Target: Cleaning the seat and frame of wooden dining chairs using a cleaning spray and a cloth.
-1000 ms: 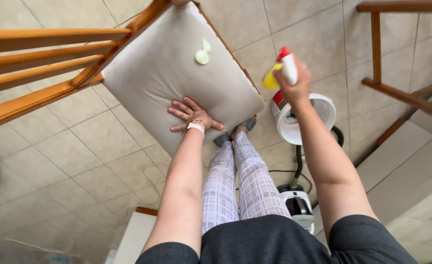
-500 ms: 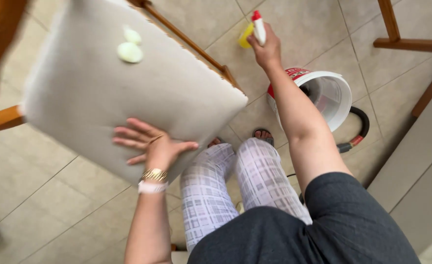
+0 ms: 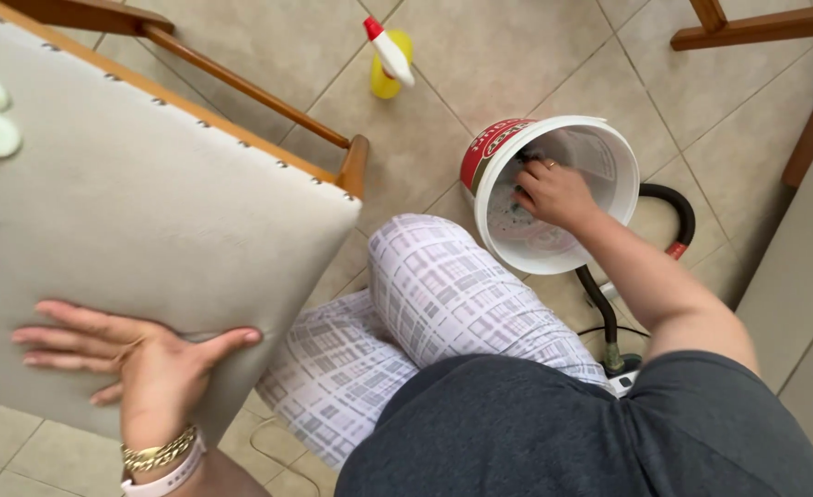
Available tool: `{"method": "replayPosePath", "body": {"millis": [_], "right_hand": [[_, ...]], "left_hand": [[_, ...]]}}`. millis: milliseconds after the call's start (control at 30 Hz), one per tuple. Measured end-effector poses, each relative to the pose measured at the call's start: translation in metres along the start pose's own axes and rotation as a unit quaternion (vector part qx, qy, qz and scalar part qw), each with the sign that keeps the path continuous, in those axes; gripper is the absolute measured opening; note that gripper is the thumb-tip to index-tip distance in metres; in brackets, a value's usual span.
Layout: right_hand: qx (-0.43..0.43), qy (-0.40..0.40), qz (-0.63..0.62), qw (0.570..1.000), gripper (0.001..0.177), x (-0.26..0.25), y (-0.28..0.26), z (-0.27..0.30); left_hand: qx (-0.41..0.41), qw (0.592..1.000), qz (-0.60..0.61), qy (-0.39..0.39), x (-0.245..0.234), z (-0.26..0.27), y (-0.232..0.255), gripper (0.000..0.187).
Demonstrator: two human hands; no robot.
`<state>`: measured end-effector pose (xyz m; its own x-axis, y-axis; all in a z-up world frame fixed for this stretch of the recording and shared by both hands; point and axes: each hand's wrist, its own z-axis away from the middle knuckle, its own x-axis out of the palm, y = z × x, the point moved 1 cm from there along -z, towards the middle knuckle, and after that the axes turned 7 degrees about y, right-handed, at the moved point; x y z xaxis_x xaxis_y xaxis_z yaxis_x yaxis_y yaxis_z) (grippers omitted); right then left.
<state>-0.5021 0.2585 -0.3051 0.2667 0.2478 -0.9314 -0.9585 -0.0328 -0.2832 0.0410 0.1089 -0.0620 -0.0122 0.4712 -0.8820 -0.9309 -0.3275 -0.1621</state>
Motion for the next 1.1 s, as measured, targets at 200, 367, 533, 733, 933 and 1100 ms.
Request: {"method": "replayPosePath", "body": {"millis": [200,367,533,733,933,1100], "right_hand": [[0.362,-0.275,0.004,0.891,0.134,0.104,0.01,-0.021],[0.337,-0.141,-0.12,0.923,0.064,0.223,0.053,0.039],[0.418,-0.055,-0.281,0.862,0.049,0.101,0.034,0.034],[0.431,0.112,-0.471,0.762,0.041,0.054,0.038,0.077],[0.347,0.28,-0.401,0.801,0.033,-0.004,-0.003,0.091],[0.316,0.236,-0.538,0.745,0.026,0.009,-0.011,0.101]], "left_hand": [[0.01,0.999,0.019,0.031,0.027,-0.017,-0.029,0.19],[0.0,0.999,0.023,0.025,0.001,0.005,0.003,0.187],[0.071,0.993,0.037,0.082,-0.004,0.049,0.048,0.17],[0.49,0.769,0.409,-0.032,0.104,0.14,0.234,0.055],[0.201,0.732,0.55,-0.349,0.268,0.186,0.382,0.099],[-0.055,0.581,0.562,-0.586,0.301,0.189,0.408,0.057]]}}
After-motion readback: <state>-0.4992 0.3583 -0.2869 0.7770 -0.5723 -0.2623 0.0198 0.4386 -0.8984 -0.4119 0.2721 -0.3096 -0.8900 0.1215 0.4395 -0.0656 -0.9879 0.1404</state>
